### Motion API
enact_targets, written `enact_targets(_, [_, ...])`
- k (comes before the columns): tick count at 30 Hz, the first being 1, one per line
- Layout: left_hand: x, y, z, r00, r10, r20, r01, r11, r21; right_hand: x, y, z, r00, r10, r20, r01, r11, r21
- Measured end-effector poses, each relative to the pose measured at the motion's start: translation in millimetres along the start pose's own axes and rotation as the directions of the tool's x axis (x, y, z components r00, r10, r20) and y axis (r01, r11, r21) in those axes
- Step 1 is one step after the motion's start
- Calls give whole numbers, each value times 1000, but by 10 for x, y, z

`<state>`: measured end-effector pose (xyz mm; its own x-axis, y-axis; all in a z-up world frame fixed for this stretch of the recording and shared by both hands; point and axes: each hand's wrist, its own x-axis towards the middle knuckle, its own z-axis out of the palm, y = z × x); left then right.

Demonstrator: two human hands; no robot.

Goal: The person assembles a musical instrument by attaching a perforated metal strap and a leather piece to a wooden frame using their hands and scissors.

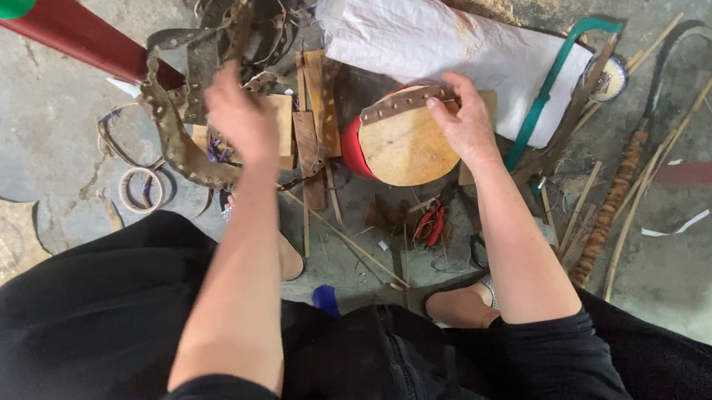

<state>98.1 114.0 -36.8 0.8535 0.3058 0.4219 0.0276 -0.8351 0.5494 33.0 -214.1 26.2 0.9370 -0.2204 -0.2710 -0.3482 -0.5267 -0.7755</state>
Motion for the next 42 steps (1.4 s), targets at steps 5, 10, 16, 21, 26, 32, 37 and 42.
enact_targets(5, [-194, -1002, 266, 786, -494, 371, 334, 845, 418, 23, 58, -17, 997, -37, -66, 34, 998, -44])
enact_targets(10, [-398, -1495, 592, 773, -477, 418, 232, 826, 513, -160, -119, -140, 977, -91, -195, 95, 995, 11])
enact_targets(16, [-303, -1367, 367, 797, -413, 440, 235, 884, 404, -539, -184, -241, 903, -261, -342, 261, 964, -46])
enact_targets(21, [-11, -696, -352, 786, -402, 470, 424, 903, 63, -704, -302, -223, 860, -323, -395, 343, 939, -19])
enact_targets(26, [431, -463, -799, 783, -535, 319, 619, 613, -491, -756, -473, -251, 829, -411, -379, 447, 894, 8])
enact_targets(32, [1087, 298, -1815, 684, -462, 564, 720, 554, -419, -873, -697, -288, 905, -281, -320, 337, 932, 135])
enact_targets(37, [1032, -241, -1249, 820, -428, 379, 514, 843, -159, -1007, -719, -243, 906, -305, -295, 368, 910, 190])
enact_targets(42, [87, -587, -438, 809, 465, 359, -565, 447, 694, -1176, -677, -256, 899, -300, -320, 353, 928, 121])
